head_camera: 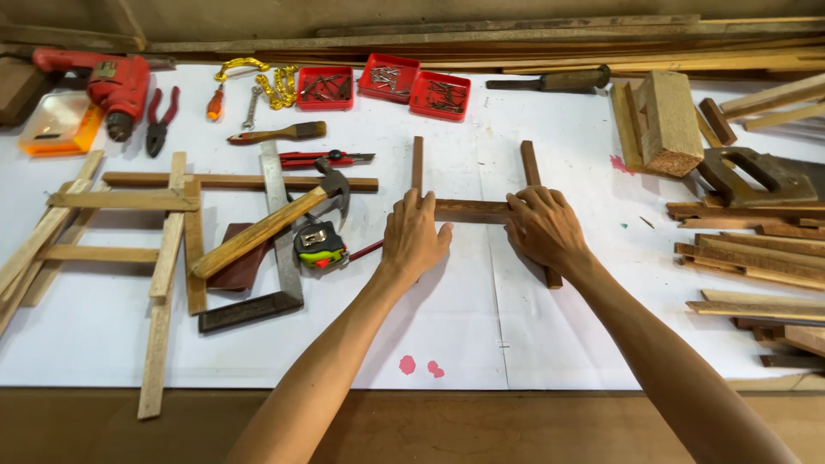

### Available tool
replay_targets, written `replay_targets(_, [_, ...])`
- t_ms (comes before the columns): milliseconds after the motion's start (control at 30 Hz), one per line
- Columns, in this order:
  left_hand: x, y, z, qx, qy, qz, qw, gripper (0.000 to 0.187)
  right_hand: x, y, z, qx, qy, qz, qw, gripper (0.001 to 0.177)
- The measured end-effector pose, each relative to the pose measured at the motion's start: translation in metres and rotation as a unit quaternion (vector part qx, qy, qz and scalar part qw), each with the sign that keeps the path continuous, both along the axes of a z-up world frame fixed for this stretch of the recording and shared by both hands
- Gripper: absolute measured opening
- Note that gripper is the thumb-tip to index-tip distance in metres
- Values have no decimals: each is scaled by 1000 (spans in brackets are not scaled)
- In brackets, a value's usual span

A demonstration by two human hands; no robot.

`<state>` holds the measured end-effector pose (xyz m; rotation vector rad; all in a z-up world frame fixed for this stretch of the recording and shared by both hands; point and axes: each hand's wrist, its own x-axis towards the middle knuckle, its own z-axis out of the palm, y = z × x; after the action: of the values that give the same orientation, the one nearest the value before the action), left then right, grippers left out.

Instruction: The person assembles small wooden frame structures on a workbench. They position thin wood strips into cross shapes, hammer nails to join the pieces, check alignment with a try square, and add diagonal braces, hammering additional nails to secure the joints.

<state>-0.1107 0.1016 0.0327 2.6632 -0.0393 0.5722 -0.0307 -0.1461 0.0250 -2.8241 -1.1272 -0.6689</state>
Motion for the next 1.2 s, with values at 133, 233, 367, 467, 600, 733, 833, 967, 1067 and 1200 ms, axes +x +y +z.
replay_targets(133, [-18,38,11,-13,-58,0,998,67,-10,29,31,23,12,51,998,52])
replay_targets(233, [-45,77,29,4,-64,7,998,52,-17,71,48,46,11,117,992,51])
replay_targets(367, [-101,133,56,52,-99,48,993,33,-38,159,64,60,26,218,974,50])
replay_targets(467, [-148,168,71,64,-84,95,990,30,-59,229,73,65,26,304,950,51])
replay_targets(600, [-213,211,75,73,-31,169,982,22,-105,313,84,46,58,391,917,53])
replay_targets(733, [-258,246,70,101,-46,197,974,25,-141,373,89,12,57,442,895,55])
replay_targets(833, [-279,272,68,104,-10,222,970,23,-157,409,92,9,92,464,881,51])
replay_targets(967, [-292,309,65,143,27,250,957,21,-163,456,89,-10,63,486,872,53])
replay_targets(1067, [-295,337,62,163,28,265,950,22,-167,485,90,-32,67,485,871,52])
replay_targets(1200, [-290,371,61,226,4,277,934,24,-162,524,73,-64,80,468,878,49])
